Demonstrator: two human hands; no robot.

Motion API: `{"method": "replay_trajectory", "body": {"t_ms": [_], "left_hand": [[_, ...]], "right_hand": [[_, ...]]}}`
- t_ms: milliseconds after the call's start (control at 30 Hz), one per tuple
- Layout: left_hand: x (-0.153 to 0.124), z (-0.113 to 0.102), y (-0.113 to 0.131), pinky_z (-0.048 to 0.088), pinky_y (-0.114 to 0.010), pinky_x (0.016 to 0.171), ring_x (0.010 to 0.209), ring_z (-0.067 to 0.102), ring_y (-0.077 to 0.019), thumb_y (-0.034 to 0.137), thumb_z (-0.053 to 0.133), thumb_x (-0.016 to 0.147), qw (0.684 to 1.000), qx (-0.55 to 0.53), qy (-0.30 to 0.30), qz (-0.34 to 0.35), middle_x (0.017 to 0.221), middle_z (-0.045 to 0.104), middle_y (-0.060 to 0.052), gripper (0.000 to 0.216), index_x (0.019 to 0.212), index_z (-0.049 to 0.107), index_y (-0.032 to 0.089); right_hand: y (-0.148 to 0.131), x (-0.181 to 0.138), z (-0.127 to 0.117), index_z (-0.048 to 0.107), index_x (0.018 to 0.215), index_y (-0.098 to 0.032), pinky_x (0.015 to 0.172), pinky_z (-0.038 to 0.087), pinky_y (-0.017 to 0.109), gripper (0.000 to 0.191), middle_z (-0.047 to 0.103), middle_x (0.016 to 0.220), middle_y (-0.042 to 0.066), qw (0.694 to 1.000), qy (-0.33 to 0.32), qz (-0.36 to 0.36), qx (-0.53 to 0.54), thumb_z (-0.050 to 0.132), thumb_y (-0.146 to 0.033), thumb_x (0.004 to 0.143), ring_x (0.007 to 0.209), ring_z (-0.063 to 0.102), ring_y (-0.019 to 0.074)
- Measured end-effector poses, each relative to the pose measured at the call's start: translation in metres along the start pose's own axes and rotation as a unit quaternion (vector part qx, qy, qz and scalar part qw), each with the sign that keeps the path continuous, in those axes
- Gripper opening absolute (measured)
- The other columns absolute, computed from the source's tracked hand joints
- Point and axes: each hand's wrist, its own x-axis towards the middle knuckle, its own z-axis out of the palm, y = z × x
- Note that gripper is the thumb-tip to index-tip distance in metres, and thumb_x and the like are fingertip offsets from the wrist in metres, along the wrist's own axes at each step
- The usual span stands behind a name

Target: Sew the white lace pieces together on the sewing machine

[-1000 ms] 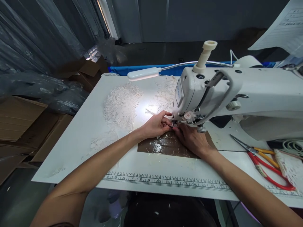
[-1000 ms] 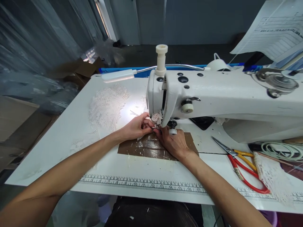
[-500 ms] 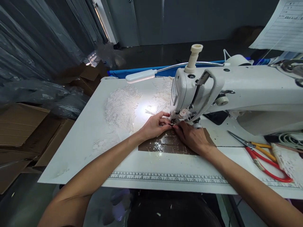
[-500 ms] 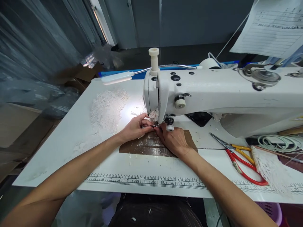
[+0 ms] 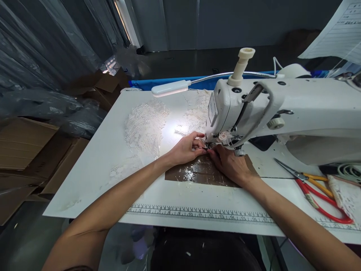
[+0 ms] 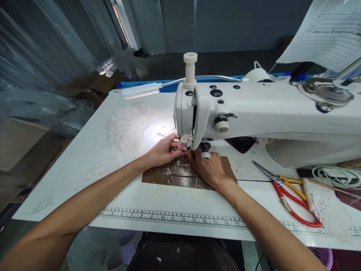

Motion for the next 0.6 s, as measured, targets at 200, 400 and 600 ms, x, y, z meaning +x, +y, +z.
{"method": "replay_trajectory", "body": {"t_ms": [200,400,600], "left_hand": [[-0.005,-0.010,0.003,0.054,-0.029,0.078,0.082,0.068,-0.0135,0.020,0.064,0.085,0.997,0.049,-0.018,0.057,0.089,0.071,-0.004,0.038,0.118,0.048,0.015],[-0.009,-0.039,0.019,0.054,-0.027,0.065,0.072,0.064,-0.0134,0.031,0.068,0.083,0.960,0.208,0.025,0.185,0.080,0.069,-0.005,0.016,0.081,0.067,0.015],[-0.004,-0.018,0.022,0.055,-0.026,0.066,0.077,0.063,-0.0133,0.019,0.051,0.093,0.933,0.308,0.046,0.178,0.089,0.065,-0.008,0.016,0.091,0.065,0.011]], "right_hand": [[-0.005,-0.013,-0.004,0.058,0.086,-0.015,0.049,0.028,0.028,0.044,0.063,0.066,0.006,0.977,0.152,-0.138,0.048,0.025,-0.040,0.101,0.054,0.055,0.0163],[0.013,-0.042,-0.023,0.057,0.079,-0.017,0.047,0.024,0.027,0.039,0.058,0.063,0.000,0.935,0.132,-0.318,0.082,0.032,-0.037,0.101,0.050,0.049,0.0107],[0.042,-0.036,-0.020,0.063,0.083,-0.015,0.057,0.032,0.030,0.032,0.061,0.079,0.009,0.978,0.167,-0.121,-0.013,0.041,-0.033,0.097,0.074,0.054,0.0208]]}}
